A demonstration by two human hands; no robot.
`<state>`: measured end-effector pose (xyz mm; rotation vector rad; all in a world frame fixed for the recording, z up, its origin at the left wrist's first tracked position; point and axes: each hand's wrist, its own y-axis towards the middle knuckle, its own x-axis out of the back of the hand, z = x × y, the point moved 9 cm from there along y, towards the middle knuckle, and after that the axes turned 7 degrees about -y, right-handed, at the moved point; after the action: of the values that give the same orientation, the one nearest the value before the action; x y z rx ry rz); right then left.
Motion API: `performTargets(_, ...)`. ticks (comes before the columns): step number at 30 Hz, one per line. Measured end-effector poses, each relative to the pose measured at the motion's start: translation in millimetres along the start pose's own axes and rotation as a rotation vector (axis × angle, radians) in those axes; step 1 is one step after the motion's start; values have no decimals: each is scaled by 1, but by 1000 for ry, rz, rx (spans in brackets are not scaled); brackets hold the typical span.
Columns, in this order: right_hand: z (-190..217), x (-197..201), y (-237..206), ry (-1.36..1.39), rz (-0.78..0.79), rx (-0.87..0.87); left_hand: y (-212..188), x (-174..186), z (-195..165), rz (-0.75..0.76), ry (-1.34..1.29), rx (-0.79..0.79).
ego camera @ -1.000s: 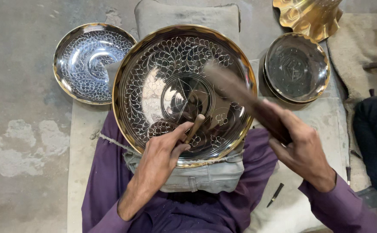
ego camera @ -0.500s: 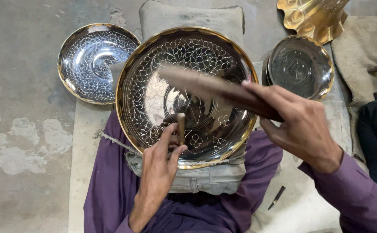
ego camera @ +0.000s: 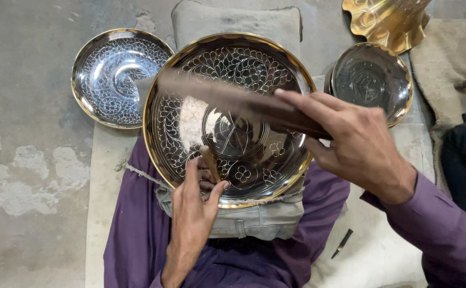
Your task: The person sits cross-legged on the floor with a large engraved brass tray on their lap. They hold a small punch against the tray's surface with one hand and strike it with a wooden mallet held in the other hand, working the decorative pattern into the metal and repositioning the punch across the design.
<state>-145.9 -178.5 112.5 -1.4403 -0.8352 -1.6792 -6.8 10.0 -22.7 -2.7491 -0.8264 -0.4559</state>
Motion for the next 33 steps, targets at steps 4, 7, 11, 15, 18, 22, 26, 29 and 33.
performTargets(4,5,-2,-12,-214,41,116,3,-8,2,108,-48,-33)
performTargets(7,-4,4,-27,-104,-36,10,8,-9,-12,98,-66,-209)
performTargets(11,-15,2,-42,11,-78,-94,18,-19,-10,215,-75,-176)
performTargets(15,-19,-4,-50,-35,-40,-130,21,-21,-16,250,-47,-186)
performTargets(18,-20,-11,-56,-62,49,-142,20,-17,-19,241,-45,-171)
performTargets(22,-21,-4,-62,26,-48,-157,22,-19,-19,253,-17,-147)
performTargets(26,-27,-15,-63,240,18,-229,21,-19,-20,249,-39,-197)
performTargets(29,-32,-22,-62,48,103,-279,22,-22,-18,257,-54,-211)
performTargets(33,-10,4,-57,290,-201,-29,22,-23,-12,257,-49,-174)
